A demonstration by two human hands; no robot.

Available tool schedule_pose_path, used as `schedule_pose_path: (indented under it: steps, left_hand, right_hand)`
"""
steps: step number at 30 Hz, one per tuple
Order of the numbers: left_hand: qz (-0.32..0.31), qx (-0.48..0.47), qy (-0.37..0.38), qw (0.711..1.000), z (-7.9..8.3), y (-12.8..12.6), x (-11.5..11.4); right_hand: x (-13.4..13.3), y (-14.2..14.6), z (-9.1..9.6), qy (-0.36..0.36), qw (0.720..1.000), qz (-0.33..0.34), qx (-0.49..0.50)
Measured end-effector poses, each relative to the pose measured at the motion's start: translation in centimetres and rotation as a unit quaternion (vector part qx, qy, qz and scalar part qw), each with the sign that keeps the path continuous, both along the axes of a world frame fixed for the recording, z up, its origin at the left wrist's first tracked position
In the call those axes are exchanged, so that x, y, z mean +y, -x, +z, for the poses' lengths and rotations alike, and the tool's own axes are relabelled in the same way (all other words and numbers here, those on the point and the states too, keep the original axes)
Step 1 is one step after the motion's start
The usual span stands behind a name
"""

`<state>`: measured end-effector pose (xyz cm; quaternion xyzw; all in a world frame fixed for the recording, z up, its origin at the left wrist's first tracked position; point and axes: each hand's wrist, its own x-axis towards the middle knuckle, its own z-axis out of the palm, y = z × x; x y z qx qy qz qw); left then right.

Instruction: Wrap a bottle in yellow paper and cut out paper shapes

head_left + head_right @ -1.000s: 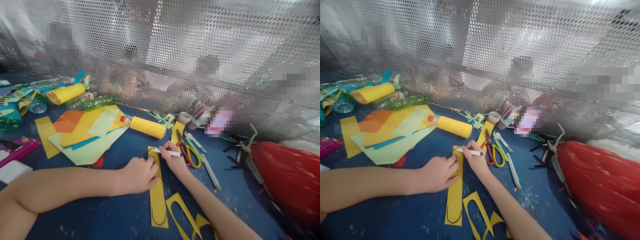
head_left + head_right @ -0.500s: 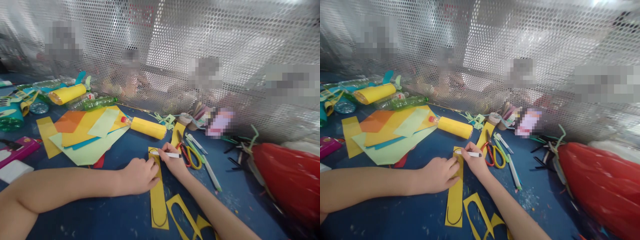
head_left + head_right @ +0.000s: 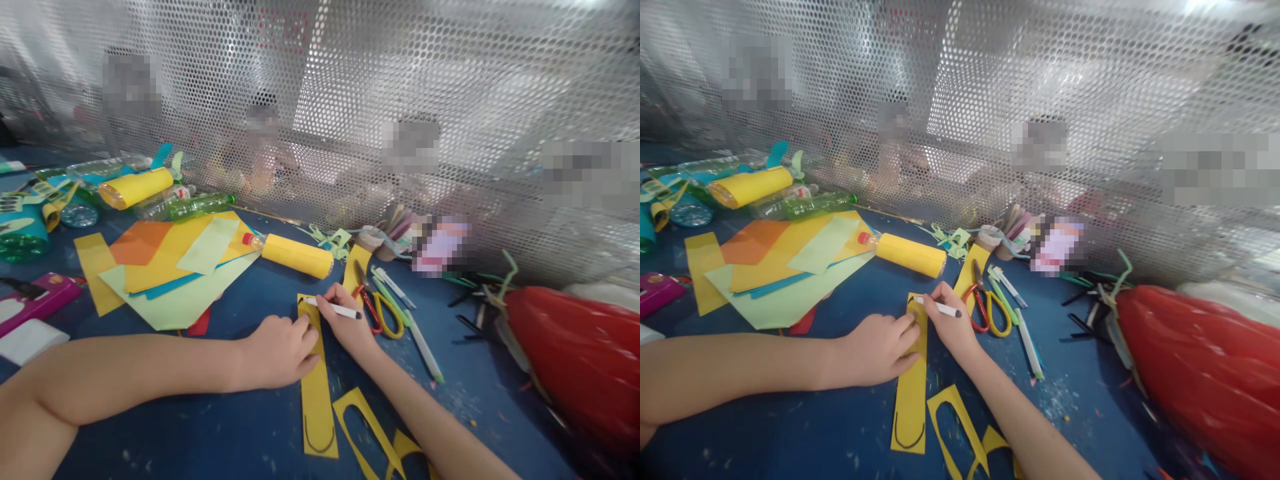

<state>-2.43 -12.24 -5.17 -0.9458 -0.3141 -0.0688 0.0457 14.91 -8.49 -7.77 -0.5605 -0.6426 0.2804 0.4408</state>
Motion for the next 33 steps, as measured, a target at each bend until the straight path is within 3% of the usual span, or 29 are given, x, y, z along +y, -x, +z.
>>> schedule_pose_path:
  steps: [33]
  left_hand:
    - [-0.001, -0.003, 0.009, 1.0, -0.1, 0.0, 0.0]
  right_hand:
    - [-0.3, 0.2, 0.8, -0.062, 0.992, -0.104, -0.027]
